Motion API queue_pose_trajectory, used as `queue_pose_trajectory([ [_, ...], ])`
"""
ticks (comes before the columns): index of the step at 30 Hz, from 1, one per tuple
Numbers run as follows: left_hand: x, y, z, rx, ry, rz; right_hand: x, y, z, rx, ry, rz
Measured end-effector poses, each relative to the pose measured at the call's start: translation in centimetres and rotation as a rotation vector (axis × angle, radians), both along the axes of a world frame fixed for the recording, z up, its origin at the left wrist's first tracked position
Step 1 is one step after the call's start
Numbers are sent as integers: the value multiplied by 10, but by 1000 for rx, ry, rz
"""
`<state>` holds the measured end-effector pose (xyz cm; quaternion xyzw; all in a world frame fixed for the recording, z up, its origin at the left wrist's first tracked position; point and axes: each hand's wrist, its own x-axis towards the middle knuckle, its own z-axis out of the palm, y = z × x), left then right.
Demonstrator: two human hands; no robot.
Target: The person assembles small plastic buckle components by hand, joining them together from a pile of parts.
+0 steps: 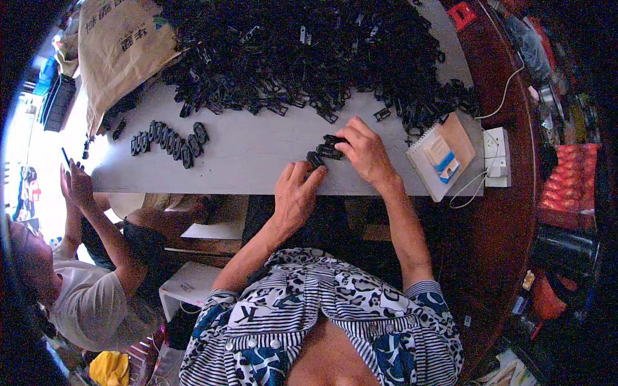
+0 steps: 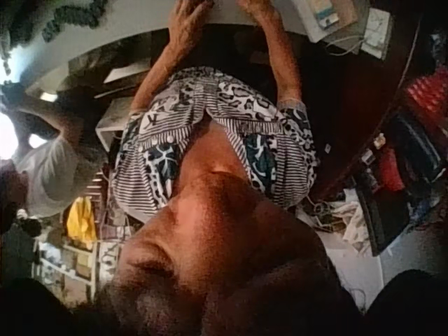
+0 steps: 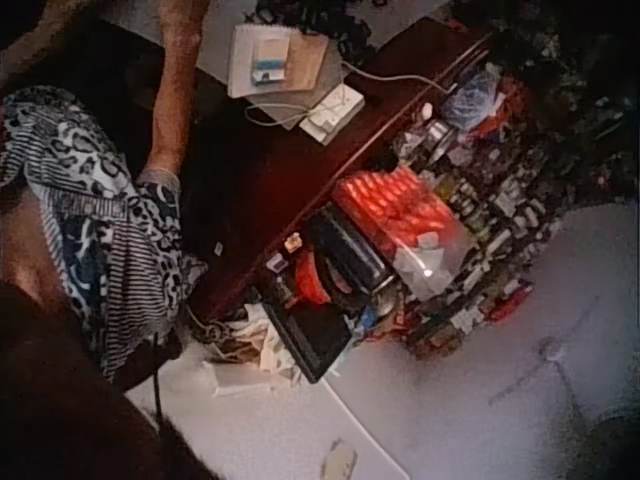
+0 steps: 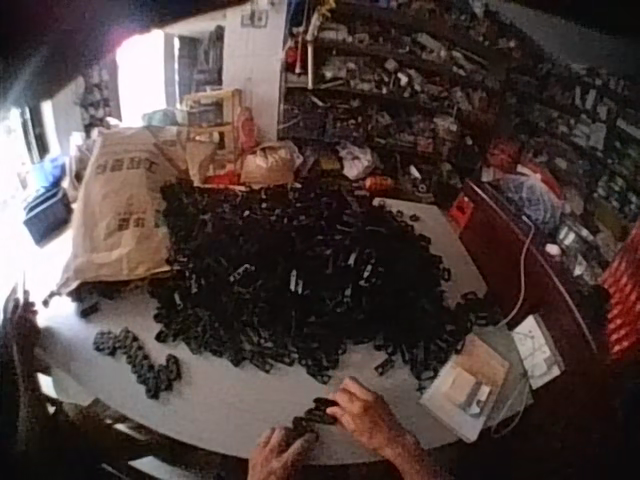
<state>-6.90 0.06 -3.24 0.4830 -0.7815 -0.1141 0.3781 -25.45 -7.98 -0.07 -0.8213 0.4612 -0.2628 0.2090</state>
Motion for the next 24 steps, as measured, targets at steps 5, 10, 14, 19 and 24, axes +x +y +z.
queue_pose_trajectory([
  [5,0,1,1,38,-31,11,6,-4,-4,20,-41,-104],
  [10,-4,-3,-2,24,-19,12,2,-8,-5,-51,133,-154],
  [14,-4,-3,-1,62,-18,18,0,0,-1,-15,104,-102],
  [19,-3,1,1,70,-8,66,2,14,-3,19,54,-16],
  [24,4,6,0,99,12,106,25,34,-11,-10,86,-86],
])
